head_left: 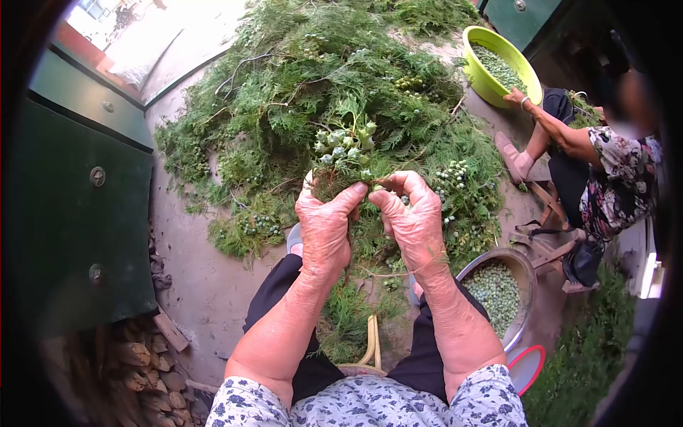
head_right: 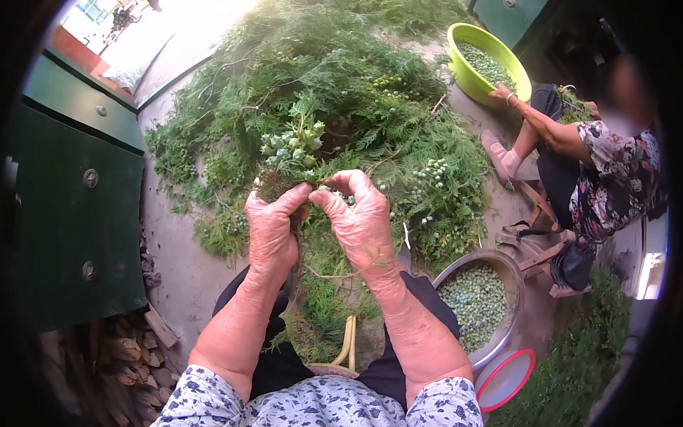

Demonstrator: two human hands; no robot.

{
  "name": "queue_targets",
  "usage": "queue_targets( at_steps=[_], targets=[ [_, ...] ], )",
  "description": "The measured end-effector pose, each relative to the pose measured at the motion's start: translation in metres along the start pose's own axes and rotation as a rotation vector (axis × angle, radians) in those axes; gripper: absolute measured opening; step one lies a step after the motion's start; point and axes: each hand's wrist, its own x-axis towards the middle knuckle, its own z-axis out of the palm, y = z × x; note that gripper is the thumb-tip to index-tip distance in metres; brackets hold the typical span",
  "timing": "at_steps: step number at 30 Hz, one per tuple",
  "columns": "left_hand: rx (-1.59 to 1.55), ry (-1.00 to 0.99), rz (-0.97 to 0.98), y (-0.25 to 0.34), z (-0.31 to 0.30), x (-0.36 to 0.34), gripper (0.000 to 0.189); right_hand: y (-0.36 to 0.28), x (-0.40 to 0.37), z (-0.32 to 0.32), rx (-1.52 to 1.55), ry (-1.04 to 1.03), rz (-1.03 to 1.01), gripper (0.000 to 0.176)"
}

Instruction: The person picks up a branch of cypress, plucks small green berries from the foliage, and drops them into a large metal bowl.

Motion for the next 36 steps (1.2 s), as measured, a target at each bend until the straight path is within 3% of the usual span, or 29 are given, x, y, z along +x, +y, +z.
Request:
queue_targets(
  at_steps=[2, 6, 8, 10, 15, 19, 21, 23, 25, 30, 32, 33, 35, 36],
  targets=[
    [-0.005, 0.01, -0.02, -0.002, 0.0, 0.0, 0.029, -0.001, -0.001, -0.002, -0.049, -0.005, 0.039, 0.016],
    [-0.039, 0.048, -0.153, 0.002, -0.004, 0.002, 0.028, -0.004, -0.001, -0.013, 0.542, -0.044, 0.297, 0.019],
    [-0.045, 0.071, -0.113, 0.006, -0.005, 0.004, 0.026, 0.005, 0.01, -0.027, 0.777, 0.009, 0.266, 0.017],
    [-0.033, 0.007, -0.064, 0.007, -0.007, 0.005, 0.024, -0.006, 0.018, -0.034, 0.81, 0.039, 0.266, 0.014],
    [0.03, -0.068, -0.134, 0.014, -0.004, 0.003, 0.021, -0.003, 0.022, -0.04, 0.946, -0.096, 0.272, 0.018],
    [0.084, -0.181, -0.163, 0.014, -0.003, 0.0, 0.026, -0.007, 0.018, -0.034, 0.625, -0.084, 0.299, 0.027],
    [0.117, -0.233, -0.161, 0.014, -0.001, -0.001, 0.032, -0.015, 0.014, -0.028, 0.272, -0.072, 0.29, 0.031],
    [0.194, -0.26, -0.165, 0.013, -0.002, -0.001, 0.039, -0.027, 0.012, -0.022, 0.267, -0.066, 0.319, 0.028],
    [0.066, -0.271, -0.196, 0.014, 0.002, -0.004, 0.041, -0.029, 0.01, -0.015, 0.286, -0.045, 0.289, 0.023],
    [-0.002, -0.309, -0.268, 0.01, 0.001, -0.004, 0.03, -0.029, 0.009, -0.022, 0.034, 0.011, 0.287, 0.016],
    [0.06, -0.319, -0.333, 0.007, -0.004, -0.002, 0.027, -0.012, 0.012, -0.025, -0.094, 0.005, 0.05, 0.014],
    [0.169, -0.355, -0.335, 0.006, -0.006, -0.001, 0.026, -0.007, 0.014, -0.027, -0.085, 0.002, 0.037, 0.014],
    [0.135, -0.365, -0.341, 0.007, -0.007, -0.002, 0.024, -0.002, 0.017, -0.03, -0.335, 0.005, -0.233, 0.013],
    [0.091, -0.366, -0.35, 0.006, -0.008, -0.001, 0.024, -0.007, 0.016, -0.026, -0.329, 0.004, -0.245, 0.013]
  ],
)
